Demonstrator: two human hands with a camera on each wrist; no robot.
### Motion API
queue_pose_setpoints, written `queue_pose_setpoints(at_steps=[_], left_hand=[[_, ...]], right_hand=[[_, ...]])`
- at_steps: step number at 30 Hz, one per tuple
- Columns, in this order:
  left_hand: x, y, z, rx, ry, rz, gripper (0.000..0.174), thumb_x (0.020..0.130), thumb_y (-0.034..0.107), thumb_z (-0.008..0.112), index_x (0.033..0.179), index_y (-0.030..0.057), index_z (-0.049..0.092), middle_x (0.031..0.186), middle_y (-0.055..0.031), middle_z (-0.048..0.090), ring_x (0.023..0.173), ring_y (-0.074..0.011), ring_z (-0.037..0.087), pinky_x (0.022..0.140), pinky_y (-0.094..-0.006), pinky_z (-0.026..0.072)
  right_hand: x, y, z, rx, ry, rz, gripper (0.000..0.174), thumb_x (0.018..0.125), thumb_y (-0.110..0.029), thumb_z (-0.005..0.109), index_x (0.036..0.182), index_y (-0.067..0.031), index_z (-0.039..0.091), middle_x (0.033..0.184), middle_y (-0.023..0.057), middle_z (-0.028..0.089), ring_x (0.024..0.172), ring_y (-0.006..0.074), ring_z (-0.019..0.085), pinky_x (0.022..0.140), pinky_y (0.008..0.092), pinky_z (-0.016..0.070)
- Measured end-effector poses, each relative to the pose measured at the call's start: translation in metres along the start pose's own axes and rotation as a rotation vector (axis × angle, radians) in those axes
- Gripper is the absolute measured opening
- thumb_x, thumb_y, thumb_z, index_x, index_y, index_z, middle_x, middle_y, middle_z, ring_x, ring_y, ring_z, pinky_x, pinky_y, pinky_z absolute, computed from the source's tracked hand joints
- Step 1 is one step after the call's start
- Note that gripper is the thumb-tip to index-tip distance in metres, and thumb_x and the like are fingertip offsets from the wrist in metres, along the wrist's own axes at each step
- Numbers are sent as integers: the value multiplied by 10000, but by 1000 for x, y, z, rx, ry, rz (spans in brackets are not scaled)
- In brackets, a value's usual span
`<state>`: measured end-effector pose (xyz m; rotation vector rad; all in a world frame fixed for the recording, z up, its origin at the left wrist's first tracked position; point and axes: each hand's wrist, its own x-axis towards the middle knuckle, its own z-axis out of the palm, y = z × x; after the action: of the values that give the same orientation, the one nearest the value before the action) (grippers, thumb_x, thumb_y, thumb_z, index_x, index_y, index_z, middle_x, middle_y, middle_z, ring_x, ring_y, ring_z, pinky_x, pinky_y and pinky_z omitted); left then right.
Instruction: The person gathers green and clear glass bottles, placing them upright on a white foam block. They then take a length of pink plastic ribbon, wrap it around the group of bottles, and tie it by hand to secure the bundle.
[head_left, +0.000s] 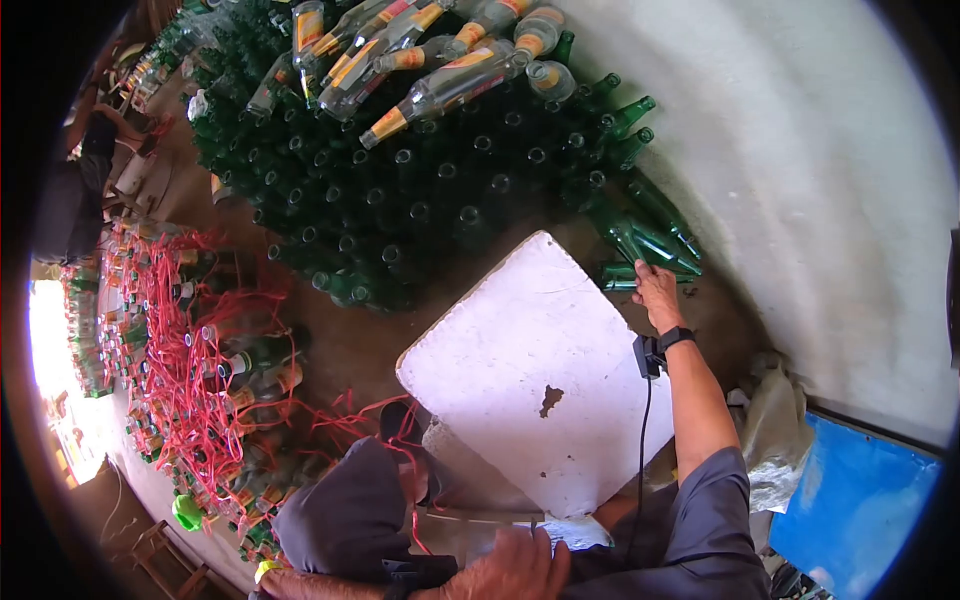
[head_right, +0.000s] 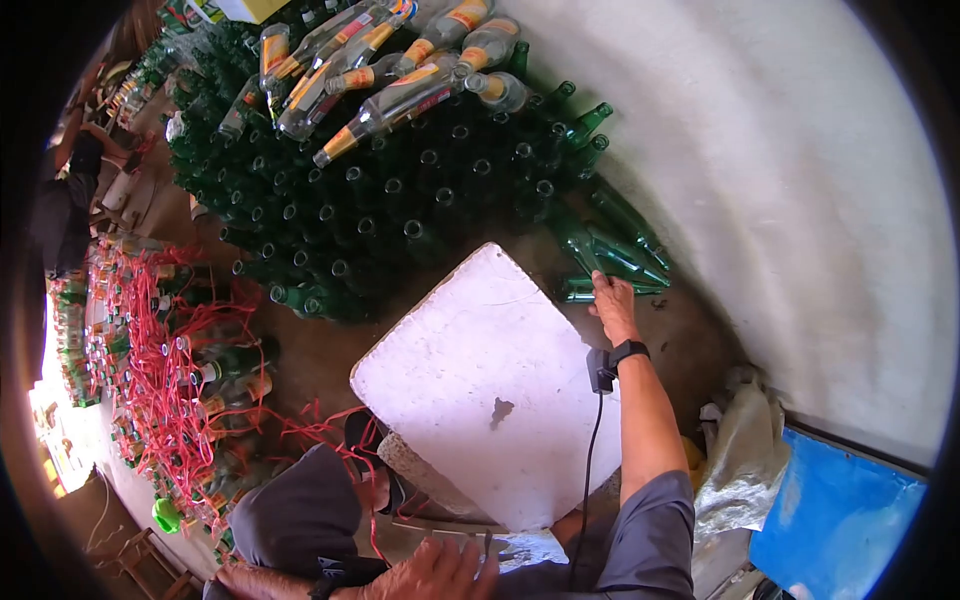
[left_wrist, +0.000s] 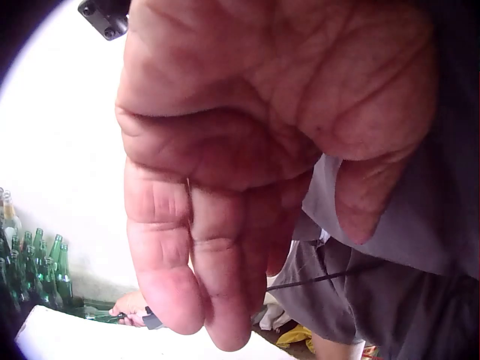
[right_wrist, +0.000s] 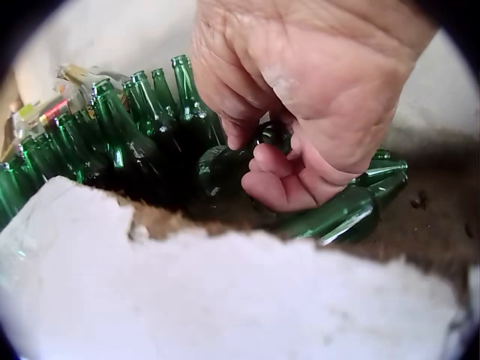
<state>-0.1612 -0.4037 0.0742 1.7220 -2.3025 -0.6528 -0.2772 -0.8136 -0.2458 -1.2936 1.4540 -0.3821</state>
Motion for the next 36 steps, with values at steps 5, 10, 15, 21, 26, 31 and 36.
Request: queue_pose_setpoints(at_steps=[5, 10, 15, 21, 26, 31, 36], left_hand=[[0, 3, 3, 21, -24, -13, 357, 888, 208, 534, 1104, -53, 645, 945, -195, 667, 883, -299, 619, 819, -421, 457], [-3, 3, 10, 63, 82, 1, 355, 890, 208, 527, 1097, -55, 645, 942, -189, 669, 884, -297, 621, 824, -414, 455], [0, 1, 10, 14, 69, 24, 348, 886, 202, 524, 1069, -68, 645, 956, -198, 674, 856, -293, 627, 790, -388, 459], [8, 2, 28, 97, 153, -9, 216, 761, 176, 615, 900, 12, 611, 746, -40, 520, 706, -193, 549, 635, -335, 427], [13, -1, 31, -74, 213, 17, 217, 781, 160, 611, 928, -1, 610, 740, -42, 498, 662, -191, 540, 597, -322, 440], [16, -13, 13, -237, 239, -67, 318, 819, 149, 623, 1071, -41, 585, 900, -120, 601, 666, -203, 580, 587, -327, 484], [16, -19, -4, -259, 317, -243, 614, 807, 189, 713, 1311, -87, 495, 1404, -292, 520, 707, -239, 669, 637, -335, 551]], right_hand=[[-7, -29, -2, 34, 20, -57, 259, 927, -299, 696, 817, -83, 604, 680, -17, 534, 532, 87, 485, 462, 267, 457], [-10, -66, -18, -149, 108, -159, 283, 899, -300, 689, 788, -56, 598, 691, 11, 539, 582, 133, 524, 465, 285, 468], [-52, -119, -39, -344, 105, -221, 356, 906, -325, 673, 770, 0, 620, 684, 20, 511, 613, 136, 532, 467, 309, 463], [-152, -198, -65, -722, 153, -619, 363, 891, -282, 682, 830, 73, 634, 591, 79, 542, 525, 141, 516, 482, 331, 418], [-252, -227, -61, -762, 85, -677, 277, 847, -201, 719, 884, 64, 649, 610, 143, 567, 528, 167, 514, 515, 335, 436], [-311, -211, -46, -747, -185, -713, 192, 773, -83, 777, 849, 30, 642, 706, 185, 612, 543, 275, 577, 528, 355, 470], [-352, -193, -34, -613, -448, -779, 258, 713, -60, 806, 901, 23, 651, 743, 118, 649, 565, 218, 643, 508, 318, 502]])
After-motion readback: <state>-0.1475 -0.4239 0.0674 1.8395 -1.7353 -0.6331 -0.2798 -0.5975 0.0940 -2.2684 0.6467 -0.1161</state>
